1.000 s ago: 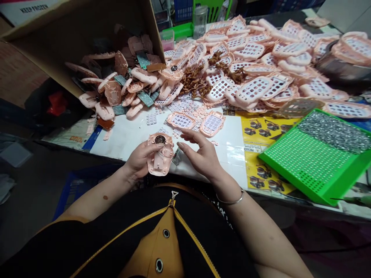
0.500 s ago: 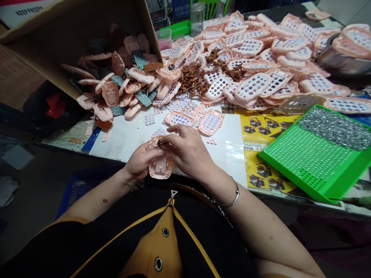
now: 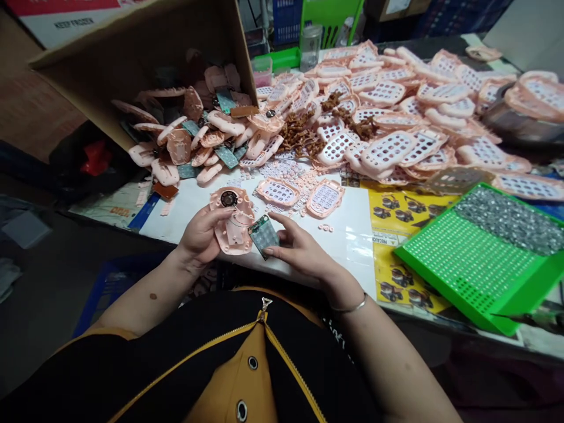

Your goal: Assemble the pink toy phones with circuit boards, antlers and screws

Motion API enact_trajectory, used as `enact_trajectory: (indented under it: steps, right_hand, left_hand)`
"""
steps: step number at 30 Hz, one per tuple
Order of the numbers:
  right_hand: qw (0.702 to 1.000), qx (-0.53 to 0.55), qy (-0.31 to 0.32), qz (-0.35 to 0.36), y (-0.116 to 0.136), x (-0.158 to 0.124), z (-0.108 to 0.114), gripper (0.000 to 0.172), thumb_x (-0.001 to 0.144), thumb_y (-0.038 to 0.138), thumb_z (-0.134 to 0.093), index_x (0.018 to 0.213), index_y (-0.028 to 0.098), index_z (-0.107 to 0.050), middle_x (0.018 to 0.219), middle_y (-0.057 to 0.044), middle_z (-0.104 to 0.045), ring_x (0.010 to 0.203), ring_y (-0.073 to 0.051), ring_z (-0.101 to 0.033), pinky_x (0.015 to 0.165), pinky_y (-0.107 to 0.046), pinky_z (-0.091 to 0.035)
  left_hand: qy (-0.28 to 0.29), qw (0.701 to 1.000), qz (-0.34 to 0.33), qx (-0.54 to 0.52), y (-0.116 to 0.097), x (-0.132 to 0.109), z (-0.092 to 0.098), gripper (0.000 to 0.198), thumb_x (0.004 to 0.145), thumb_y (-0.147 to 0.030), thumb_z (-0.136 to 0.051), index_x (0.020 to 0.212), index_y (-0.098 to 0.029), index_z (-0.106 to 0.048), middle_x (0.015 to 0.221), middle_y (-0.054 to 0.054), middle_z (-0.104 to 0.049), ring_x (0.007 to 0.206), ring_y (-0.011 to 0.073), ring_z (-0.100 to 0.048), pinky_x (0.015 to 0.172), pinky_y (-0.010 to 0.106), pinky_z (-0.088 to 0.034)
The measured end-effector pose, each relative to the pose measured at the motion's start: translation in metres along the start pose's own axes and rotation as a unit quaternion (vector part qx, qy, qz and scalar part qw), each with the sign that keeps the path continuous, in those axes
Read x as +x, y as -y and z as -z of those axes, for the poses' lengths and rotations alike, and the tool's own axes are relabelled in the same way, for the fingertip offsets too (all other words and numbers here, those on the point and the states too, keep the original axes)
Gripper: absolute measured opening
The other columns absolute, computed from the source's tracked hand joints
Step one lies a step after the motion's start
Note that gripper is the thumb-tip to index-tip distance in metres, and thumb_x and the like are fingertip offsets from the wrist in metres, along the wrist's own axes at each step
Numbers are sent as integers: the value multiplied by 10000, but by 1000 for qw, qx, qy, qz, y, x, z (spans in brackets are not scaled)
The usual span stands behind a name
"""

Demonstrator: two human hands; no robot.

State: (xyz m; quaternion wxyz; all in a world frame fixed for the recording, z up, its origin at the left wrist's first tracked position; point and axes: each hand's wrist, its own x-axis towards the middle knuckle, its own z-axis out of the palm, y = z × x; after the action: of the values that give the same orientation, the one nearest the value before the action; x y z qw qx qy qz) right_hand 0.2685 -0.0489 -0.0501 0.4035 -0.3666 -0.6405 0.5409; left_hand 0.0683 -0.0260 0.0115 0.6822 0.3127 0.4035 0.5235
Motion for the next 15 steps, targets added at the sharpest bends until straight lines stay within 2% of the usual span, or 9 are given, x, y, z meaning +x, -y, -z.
enact_trajectory:
  steps: [2,4,6,7,9,10,11,13,15]
  right_hand:
    - [997,71,-25,-35,9,-5,-2,643,824,457,-726,1399,290,-491,769,20,-690,620,-126,-622,593,-271,-540]
    - [993,89,-59,-41,19,-11,1,486,789,480,-754,1226,296,-649,806,-2,-723,634,-136,-642,605,-283,-556]
    - [995,78,-38,-39,29,-15,5,415,732,482,-801,1094,294,-723,941,-31,-762,732,-168,-693,676,-311,-585]
    - [998,61,-14,-33,34,-16,7,430,711,462,-823,1097,299,-727,1018,-40,-766,802,-186,-713,720,-324,-594]
    - [1000,-10,11,3,42,-16,8,488,721,408,-827,1181,308,-699,1115,-54,-756,919,-213,-725,786,-341,-598]
    - [997,-65,-2,34,46,-14,7,461,757,386,-800,1197,303,-692,1109,-57,-758,923,-212,-728,787,-338,-598]
    - [989,-129,-27,70,50,-12,6,384,798,372,-761,1170,292,-707,1058,-58,-767,876,-202,-730,759,-326,-597]
    - [953,-261,-83,134,56,-5,2,221,858,363,-688,1045,265,-753,862,-54,-762,689,-169,-696,645,-293,-570]
    - [914,-352,-120,163,60,2,-2,173,878,372,-656,937,249,-764,725,-43,-705,550,-138,-609,545,-276,-507]
  left_hand:
    - [-23,1000,-10,-5,0,4,3,259,597,-179,-753,850,-134,-716,814,36,-748,788,203,-699,844,350,-535]
    - [-44,999,-4,-15,5,8,9,228,585,-166,-743,808,-136,-711,782,33,-741,735,188,-686,781,328,-536]
    - [-60,998,17,-28,13,12,16,208,572,-154,-735,777,-134,-700,738,29,-727,683,171,-668,728,306,-527]
    - [-64,997,30,-32,18,14,19,201,567,-152,-736,762,-130,-691,713,28,-716,658,164,-658,707,297,-520]
    - [-64,996,54,-34,27,16,25,207,564,-147,-742,759,-125,-674,688,29,-701,632,156,-647,681,284,-507]
    - [-61,995,63,-35,30,17,27,221,567,-140,-741,776,-124,-669,696,33,-703,636,158,-649,679,282,-504]
    - [-59,995,69,-36,33,18,29,238,572,-130,-738,797,-125,-663,715,38,-708,651,161,-657,686,282,-504]
    - [-55,995,71,-39,37,18,32,270,580,-104,-724,839,-128,-653,751,46,-719,681,167,-672,710,285,-509]
    - [-51,995,75,-38,39,17,34,280,586,-92,-711,855,-129,-646,761,50,-722,688,172,-679,721,289,-513]
